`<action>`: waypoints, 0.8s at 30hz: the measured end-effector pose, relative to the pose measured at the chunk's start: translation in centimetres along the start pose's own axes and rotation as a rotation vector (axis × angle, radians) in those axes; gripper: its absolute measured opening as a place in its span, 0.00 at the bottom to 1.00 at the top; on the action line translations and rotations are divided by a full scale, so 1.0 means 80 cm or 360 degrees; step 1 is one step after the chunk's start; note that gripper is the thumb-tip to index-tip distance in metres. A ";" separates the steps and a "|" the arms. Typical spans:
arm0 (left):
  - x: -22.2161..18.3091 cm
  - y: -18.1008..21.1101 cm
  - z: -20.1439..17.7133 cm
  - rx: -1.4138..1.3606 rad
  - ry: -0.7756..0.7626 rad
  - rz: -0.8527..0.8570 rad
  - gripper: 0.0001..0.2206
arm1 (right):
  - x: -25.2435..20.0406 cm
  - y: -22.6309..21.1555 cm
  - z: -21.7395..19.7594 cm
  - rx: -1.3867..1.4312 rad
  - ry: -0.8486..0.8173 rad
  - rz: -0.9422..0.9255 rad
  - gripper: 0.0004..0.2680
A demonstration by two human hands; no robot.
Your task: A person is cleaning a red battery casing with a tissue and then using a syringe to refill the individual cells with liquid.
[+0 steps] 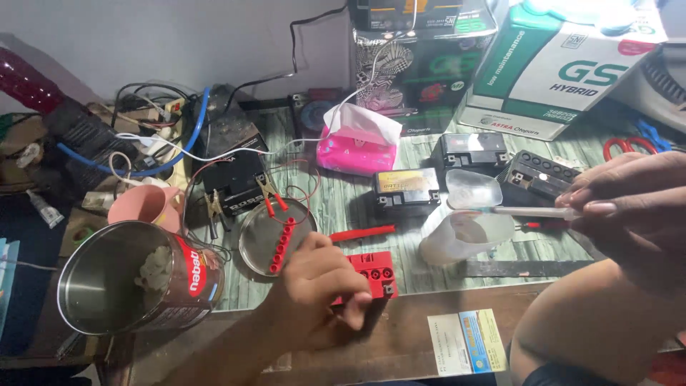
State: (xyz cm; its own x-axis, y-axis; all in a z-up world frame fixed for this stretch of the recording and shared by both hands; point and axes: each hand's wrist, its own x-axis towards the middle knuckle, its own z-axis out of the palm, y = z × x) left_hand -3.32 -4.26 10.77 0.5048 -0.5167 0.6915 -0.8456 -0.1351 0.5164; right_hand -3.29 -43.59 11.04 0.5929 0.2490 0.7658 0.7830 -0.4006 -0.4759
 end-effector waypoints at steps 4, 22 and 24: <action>0.050 0.021 0.017 -0.0117 -0.0155 0.0003 0.06 | 0.007 -0.015 -0.010 -0.0133 0.0039 0.0177 0.05; 0.149 -0.042 0.099 -0.0418 -0.0281 -0.0304 0.15 | 0.093 -0.066 0.009 -0.0508 -0.0497 0.0249 0.03; 0.153 -0.046 0.098 -0.0393 -0.0344 -0.0302 0.14 | 0.093 -0.061 0.009 -0.0581 -0.0539 0.0208 0.02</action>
State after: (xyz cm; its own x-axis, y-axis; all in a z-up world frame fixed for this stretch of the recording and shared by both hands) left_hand 4.60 -16.75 13.37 0.5780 -0.6720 0.4630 -0.6599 -0.0511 0.7496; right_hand -2.52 -39.15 18.73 0.7565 0.4237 0.4982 0.6174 -0.7140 -0.3302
